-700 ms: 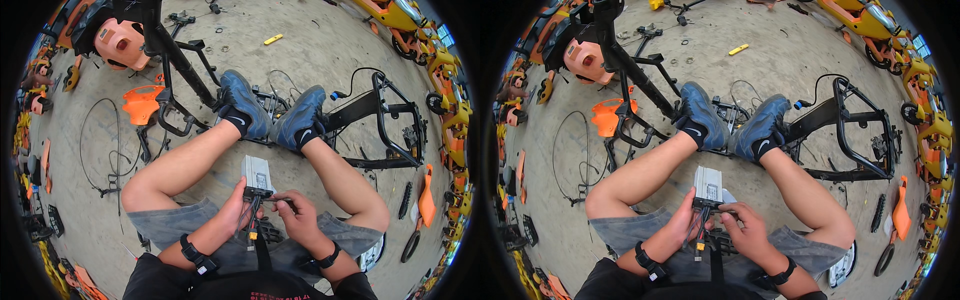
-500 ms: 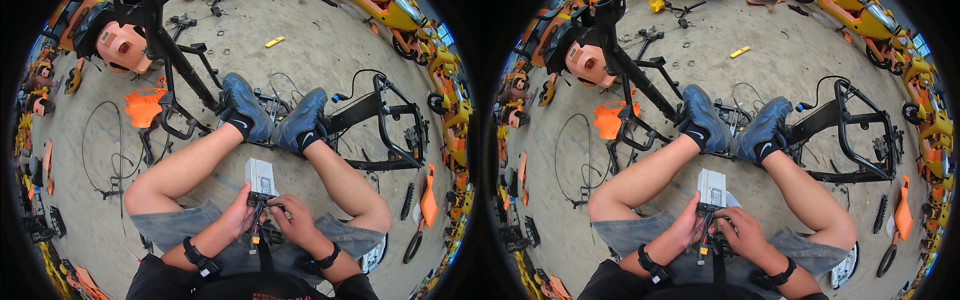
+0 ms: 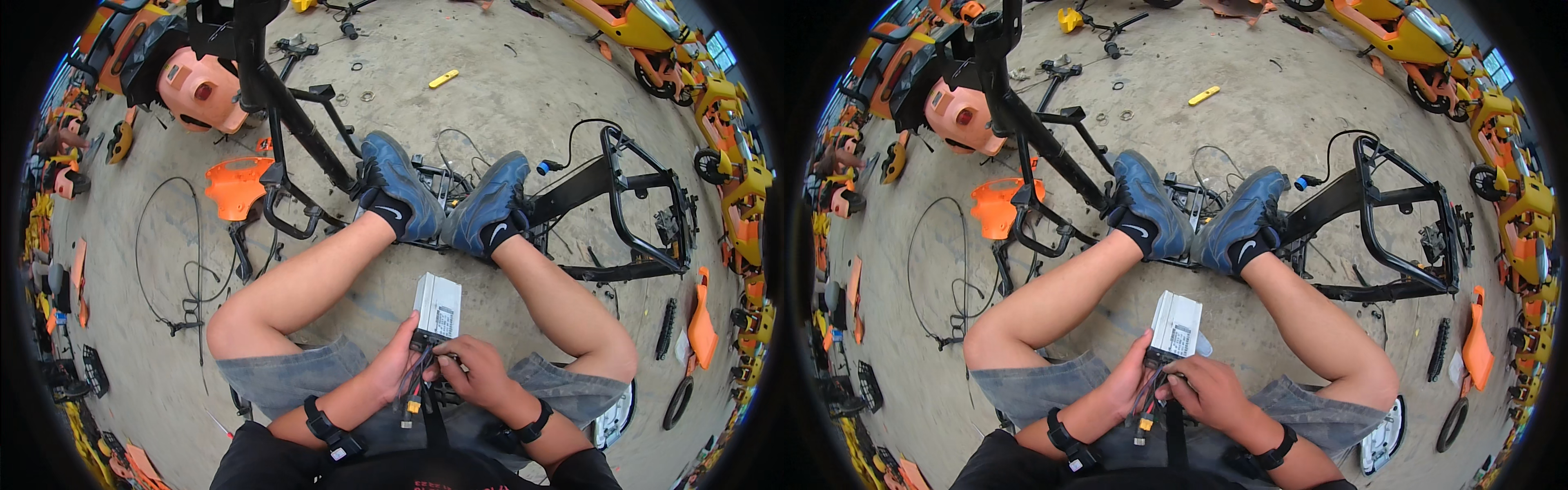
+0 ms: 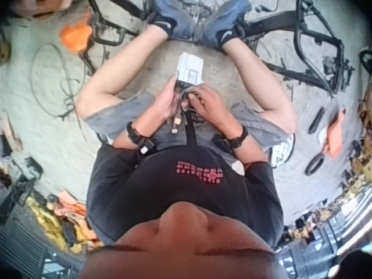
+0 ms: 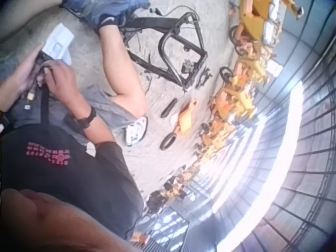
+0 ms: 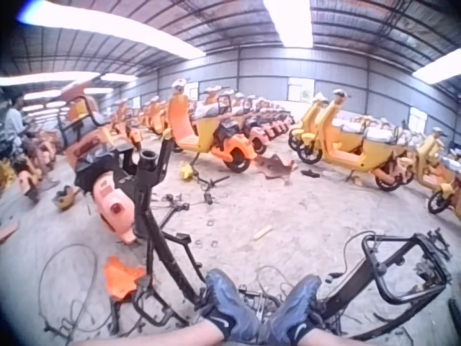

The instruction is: The person works on an electronic scooter component by hand, adjusting wires and using a screwdriver to tighten or loosen small screws on the casing.

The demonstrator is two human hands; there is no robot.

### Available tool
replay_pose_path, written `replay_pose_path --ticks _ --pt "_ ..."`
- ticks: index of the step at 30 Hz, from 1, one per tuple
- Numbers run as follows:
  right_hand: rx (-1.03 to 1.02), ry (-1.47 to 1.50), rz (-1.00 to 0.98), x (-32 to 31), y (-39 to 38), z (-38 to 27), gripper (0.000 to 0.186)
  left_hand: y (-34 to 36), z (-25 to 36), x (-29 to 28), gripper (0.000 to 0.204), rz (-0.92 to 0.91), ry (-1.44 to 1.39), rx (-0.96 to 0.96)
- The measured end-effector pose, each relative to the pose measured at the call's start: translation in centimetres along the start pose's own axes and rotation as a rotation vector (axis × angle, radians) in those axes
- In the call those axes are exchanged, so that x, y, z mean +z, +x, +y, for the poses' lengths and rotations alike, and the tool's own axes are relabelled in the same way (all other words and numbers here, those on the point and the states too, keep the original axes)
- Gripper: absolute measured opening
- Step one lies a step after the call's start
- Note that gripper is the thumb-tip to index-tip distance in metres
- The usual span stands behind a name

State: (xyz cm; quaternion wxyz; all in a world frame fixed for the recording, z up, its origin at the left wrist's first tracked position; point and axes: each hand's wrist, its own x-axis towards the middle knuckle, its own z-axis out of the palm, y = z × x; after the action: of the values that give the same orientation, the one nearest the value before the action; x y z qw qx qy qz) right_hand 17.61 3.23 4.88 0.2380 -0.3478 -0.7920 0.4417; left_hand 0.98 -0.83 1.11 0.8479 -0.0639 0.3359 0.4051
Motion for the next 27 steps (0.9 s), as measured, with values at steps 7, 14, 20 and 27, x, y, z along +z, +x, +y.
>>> replay_pose_path --ticks 7,14,20,27 --pt "0.025 0.442 0.325 0.1 -1.8 0.8 0.015 -0.3 0.7 -0.2 0.061 -0.070 0.094 0.148" --pt "0.204 0.468 0.361 -0.3 -1.5 0.2 0.017 -0.1 0.4 -0.5 0.060 -0.031 0.110 0.169" --pt "0.232 0.497 0.288 -0.4 -1.4 0.3 0.021 -0.6 0.1 -1.2 0.064 -0.167 0.299 0.176" --pt "0.220 0.432 0.226 -0.8 -1.0 -0.4 0.017 -1.3 0.6 0.0 0.068 -0.259 0.399 0.227"
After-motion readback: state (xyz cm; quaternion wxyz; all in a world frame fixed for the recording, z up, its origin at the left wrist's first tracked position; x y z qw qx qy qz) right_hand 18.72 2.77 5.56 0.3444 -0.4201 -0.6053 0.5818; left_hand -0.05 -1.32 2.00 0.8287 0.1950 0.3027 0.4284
